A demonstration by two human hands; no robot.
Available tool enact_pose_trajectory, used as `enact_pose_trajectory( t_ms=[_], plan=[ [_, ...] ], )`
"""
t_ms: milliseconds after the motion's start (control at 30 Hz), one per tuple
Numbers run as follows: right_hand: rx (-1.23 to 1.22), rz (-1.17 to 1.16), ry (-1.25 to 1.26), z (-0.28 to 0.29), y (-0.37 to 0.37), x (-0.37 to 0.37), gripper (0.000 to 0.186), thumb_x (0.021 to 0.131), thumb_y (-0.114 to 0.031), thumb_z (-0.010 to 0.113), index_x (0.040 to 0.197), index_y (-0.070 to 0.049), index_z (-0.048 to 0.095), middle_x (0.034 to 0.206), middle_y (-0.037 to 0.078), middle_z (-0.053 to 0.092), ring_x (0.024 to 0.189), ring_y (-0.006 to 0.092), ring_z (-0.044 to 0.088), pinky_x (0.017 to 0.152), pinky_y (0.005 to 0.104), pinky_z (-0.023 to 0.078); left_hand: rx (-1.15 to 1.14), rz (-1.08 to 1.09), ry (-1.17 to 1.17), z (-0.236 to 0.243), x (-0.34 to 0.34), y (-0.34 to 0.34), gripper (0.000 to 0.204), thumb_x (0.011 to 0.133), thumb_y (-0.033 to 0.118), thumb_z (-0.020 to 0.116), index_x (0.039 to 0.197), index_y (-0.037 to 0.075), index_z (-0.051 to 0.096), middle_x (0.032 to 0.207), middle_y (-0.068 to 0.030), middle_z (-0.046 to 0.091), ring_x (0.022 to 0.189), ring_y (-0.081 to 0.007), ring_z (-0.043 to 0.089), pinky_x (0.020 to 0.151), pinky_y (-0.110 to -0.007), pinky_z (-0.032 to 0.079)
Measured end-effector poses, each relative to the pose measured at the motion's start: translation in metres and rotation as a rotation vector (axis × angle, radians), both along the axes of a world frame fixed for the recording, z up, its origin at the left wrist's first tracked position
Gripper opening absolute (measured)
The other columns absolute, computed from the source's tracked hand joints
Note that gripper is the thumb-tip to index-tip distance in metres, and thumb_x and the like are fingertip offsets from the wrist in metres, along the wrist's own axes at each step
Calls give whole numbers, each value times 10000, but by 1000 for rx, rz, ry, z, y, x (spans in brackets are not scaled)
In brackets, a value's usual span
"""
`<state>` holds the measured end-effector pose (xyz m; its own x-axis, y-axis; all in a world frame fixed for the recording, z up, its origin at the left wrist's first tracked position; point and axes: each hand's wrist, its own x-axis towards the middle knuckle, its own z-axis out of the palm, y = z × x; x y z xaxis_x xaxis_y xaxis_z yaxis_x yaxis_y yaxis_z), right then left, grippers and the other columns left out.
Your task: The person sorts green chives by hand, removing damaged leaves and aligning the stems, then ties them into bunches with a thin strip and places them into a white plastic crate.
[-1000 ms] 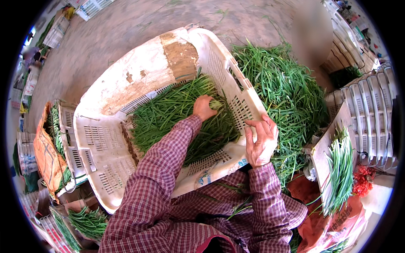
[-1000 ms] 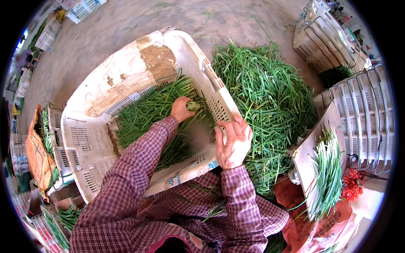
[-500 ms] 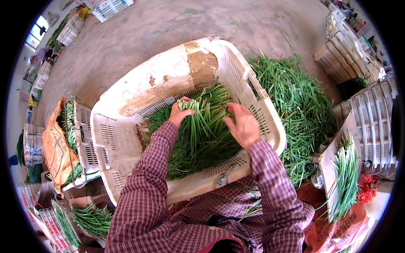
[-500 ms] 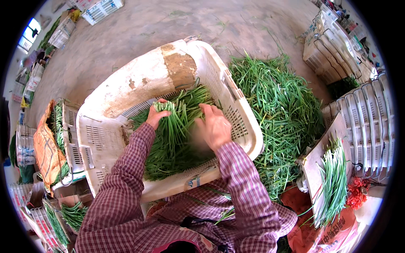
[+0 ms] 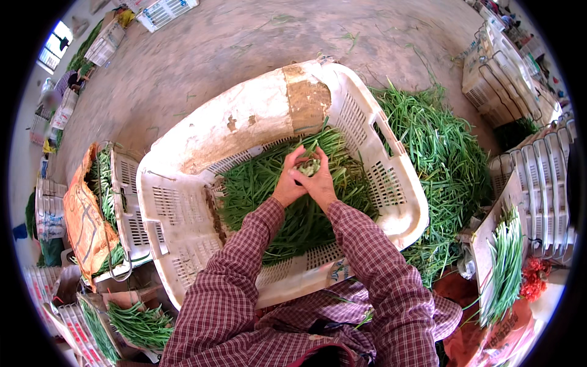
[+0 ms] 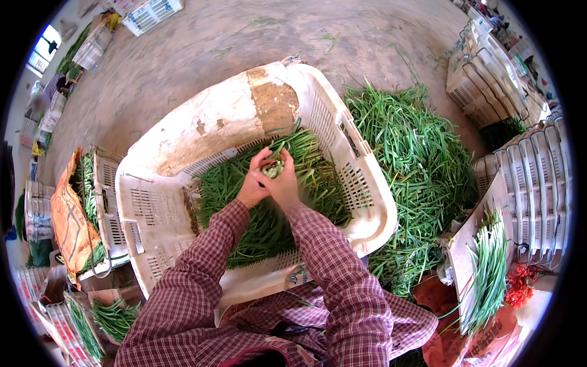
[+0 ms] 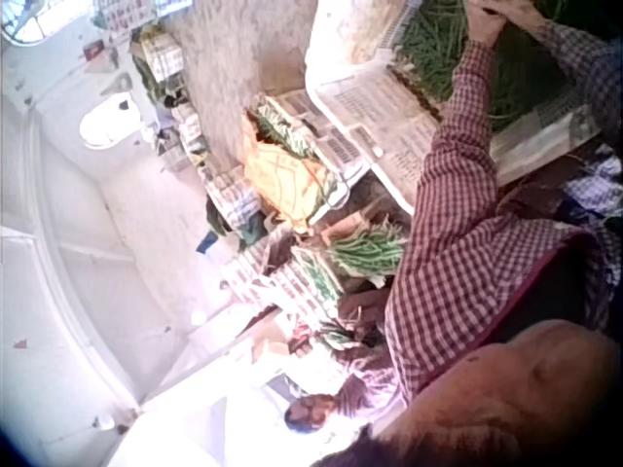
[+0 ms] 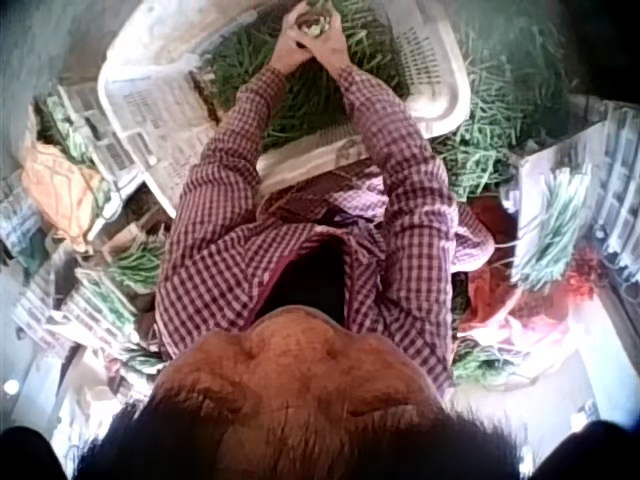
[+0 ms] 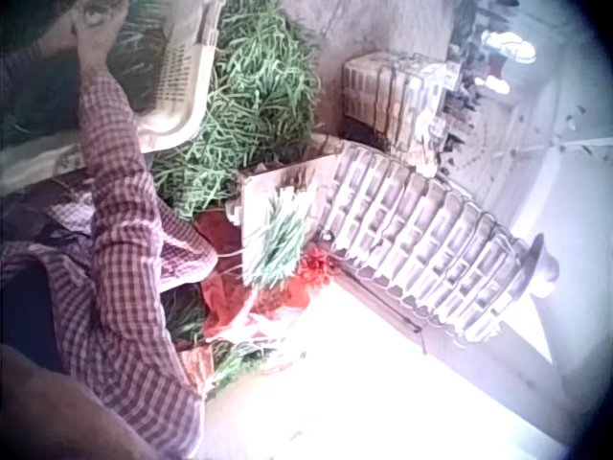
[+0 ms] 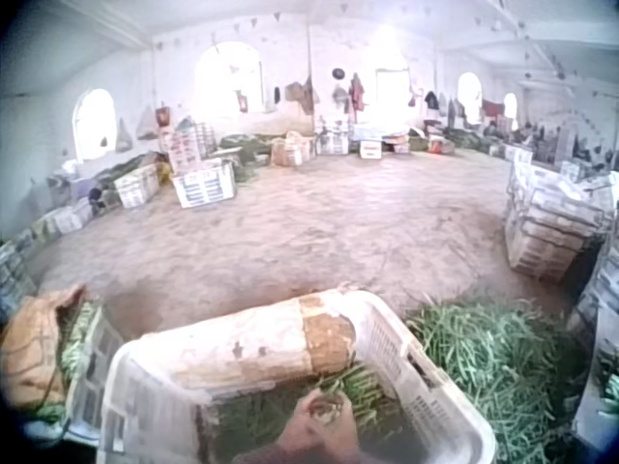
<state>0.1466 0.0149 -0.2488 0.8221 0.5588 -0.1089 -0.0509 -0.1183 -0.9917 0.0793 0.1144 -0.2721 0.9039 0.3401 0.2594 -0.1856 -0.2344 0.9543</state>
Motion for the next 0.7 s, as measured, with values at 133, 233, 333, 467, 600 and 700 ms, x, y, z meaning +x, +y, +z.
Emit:
enact_pose_trajectory(
  t_ms=[133, 233, 333, 467, 600, 700],
  plan=[
    [-122, -105, 87, 0, -3, 13, 627, 758, -341, 800, 1252, -59, 535, 1059, 103, 664, 957, 210, 627, 848, 349, 492, -400, -155, 42, 8, -5, 11, 997, 705, -51, 716, 1541, 127, 203, 1524, -127, 301, 1406, -226, 301, 1131, -380, 298],
    [-134, -97, 147, -10, -9, 25, 504, 770, -329, 776, 1159, -61, 600, 1025, 100, 670, 934, 198, 623, 824, 336, 484, -593, -100, 135, 23, 2, 39, 642, 825, 137, 665, 1419, 71, 431, 1383, -135, 511, 1306, -250, 455, 1137, -393, 300],
    [-10, -149, 76, -19, -9, 28, 390, 780, -274, 768, 1075, -58, 633, 986, 81, 677, 894, 175, 617, 812, 318, 478, -459, -67, 229, 33, 28, 47, 437, 968, 282, 502, 1343, 57, 508, 1295, -101, 595, 1244, -233, 513, 1121, -394, 314],
    [123, -88, 103, -10, -3, 24, 338, 816, -224, 757, 1072, -55, 614, 1025, 23, 630, 968, 121, 547, 906, 289, 416, -256, -189, 463, 13, 46, 49, 466, 1021, 368, 392, 1273, 27, 585, 1261, -111, 619, 1220, -223, 523, 1099, -368, 311],
    [37, -123, 52, -5, -1, 22, 341, 834, -270, 750, 1039, -30, 620, 1029, 40, 634, 990, 133, 549, 932, 300, 416, -173, -219, 554, -13, 46, 48, 556, 1017, 423, 356, 1299, -5, 570, 1303, -160, 591, 1248, -268, 506, 1093, -344, 320],
    [14, -145, -14, -19, -13, 32, 392, 830, -304, 753, 1066, -24, 613, 1054, 58, 632, 1008, 141, 549, 938, 305, 414, -190, -243, 582, -5, 57, 33, 589, 997, 440, 353, 1305, -18, 558, 1328, -166, 573, 1247, -271, 511, 1089, -348, 336]
  ],
)
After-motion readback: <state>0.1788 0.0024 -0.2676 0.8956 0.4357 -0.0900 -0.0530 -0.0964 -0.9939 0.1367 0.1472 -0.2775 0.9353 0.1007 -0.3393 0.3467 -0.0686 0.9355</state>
